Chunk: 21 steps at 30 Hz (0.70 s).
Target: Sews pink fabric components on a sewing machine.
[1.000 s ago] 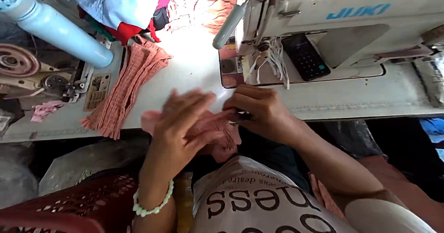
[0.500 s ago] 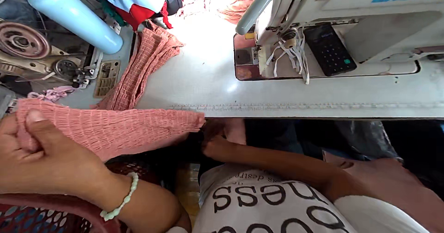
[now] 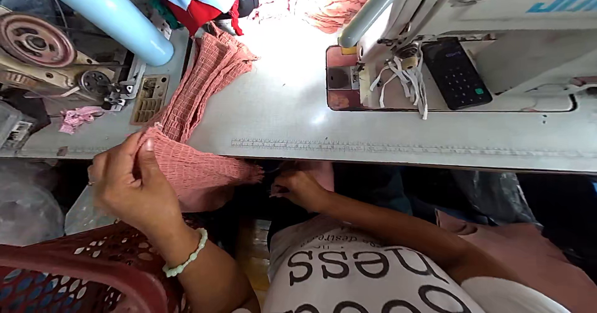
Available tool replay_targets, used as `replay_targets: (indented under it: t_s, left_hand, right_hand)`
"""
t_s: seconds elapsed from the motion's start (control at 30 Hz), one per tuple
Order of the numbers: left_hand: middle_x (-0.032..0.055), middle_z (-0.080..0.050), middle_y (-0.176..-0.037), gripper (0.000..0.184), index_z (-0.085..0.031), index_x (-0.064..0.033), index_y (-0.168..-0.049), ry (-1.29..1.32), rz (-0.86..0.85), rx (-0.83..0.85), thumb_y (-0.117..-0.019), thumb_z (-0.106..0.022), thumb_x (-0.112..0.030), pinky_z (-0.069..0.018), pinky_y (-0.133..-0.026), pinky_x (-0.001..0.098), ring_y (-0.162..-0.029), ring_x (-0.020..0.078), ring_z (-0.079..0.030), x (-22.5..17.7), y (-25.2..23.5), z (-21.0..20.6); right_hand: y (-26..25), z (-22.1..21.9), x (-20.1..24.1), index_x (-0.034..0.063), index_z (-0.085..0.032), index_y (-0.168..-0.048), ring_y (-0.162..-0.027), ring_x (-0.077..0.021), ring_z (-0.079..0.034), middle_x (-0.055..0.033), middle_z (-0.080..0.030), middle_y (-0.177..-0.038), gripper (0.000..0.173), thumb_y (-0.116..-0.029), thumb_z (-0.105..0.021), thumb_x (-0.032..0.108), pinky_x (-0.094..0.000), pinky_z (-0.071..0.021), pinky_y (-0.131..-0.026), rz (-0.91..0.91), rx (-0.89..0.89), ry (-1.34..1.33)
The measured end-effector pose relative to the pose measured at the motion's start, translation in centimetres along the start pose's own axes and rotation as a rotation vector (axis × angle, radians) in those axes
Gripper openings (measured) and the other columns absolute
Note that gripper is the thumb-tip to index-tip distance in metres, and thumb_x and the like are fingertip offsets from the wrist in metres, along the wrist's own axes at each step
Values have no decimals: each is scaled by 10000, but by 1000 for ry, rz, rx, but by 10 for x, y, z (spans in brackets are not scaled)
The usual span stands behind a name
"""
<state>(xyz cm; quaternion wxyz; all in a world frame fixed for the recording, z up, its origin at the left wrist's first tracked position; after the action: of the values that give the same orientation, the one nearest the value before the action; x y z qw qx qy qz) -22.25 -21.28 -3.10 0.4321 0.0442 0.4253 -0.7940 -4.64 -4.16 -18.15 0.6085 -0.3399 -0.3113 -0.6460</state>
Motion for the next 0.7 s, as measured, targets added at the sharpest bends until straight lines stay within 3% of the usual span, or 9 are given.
replay_targets:
  t_s: [0.17, 0.33, 0.5, 0.6, 0.7]
  left_hand:
    - [212, -692, -1124, 272, -728, -11, -1204, 8, -52, 3, -1039, -602, -185, -483, -943, 386, -1069, 283, -635, 1, 1, -2]
    - [219, -683, -1131, 276, -724, 3, -1203, 17, -73, 11, -1034, -608, -182, -481, -943, 375, -1068, 277, -631, -1, 3, -2]
    - [222, -685, -1115, 264, -734, -6, -1192, 13, -94, 1, -1022, -629, -178, -480, -920, 378, -1048, 289, -626, -3, 4, -1]
    - [214, -693, -1112, 252, -744, -8, -1174, 24, -119, -3, -1015, -642, -175, -482, -930, 383, -1056, 289, -633, -7, 5, -4]
    - [206, -698, -1124, 244, -750, -19, -1167, 37, -142, 8, -1011, -648, -177, -481, -941, 380, -1074, 279, -636, -10, 5, -6]
  right_hand:
    - [0, 17, -6, -33, -747, -1055, -999, -311, -693, -207, -728, -1047, 269, -990, -654, 210, -487, -519, -930, -191, 87, -172]
    - [0, 15, -6, -47, -718, -1062, -905, -273, -665, -197, -709, -969, 231, -984, -632, 153, -449, -509, -855, -268, 100, -244]
    - [4, 19, -6, -26, -719, -1112, -914, -237, -671, -175, -715, -1005, 232, -916, -702, 96, -413, -524, -863, -324, 81, -276]
    - [7, 10, -13, -30, -729, -1045, -832, -164, -651, -139, -716, -950, 209, -938, -723, 150, -353, -520, -807, -330, 109, -339]
    - [8, 3, -19, -33, -720, -1083, -743, -120, -619, -124, -703, -940, 189, -981, -660, 114, -299, -525, -739, -375, 147, -406]
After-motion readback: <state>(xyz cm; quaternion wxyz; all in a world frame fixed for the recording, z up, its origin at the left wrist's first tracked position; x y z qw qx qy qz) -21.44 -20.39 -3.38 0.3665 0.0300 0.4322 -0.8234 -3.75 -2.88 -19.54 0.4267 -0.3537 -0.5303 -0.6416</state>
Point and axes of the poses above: each hand's wrist, its own y-axis away from the middle knuckle, its own z-axis out of the back of the hand, x = y × z, the point moved 2 cm from there along -y, towards the middle knuckle
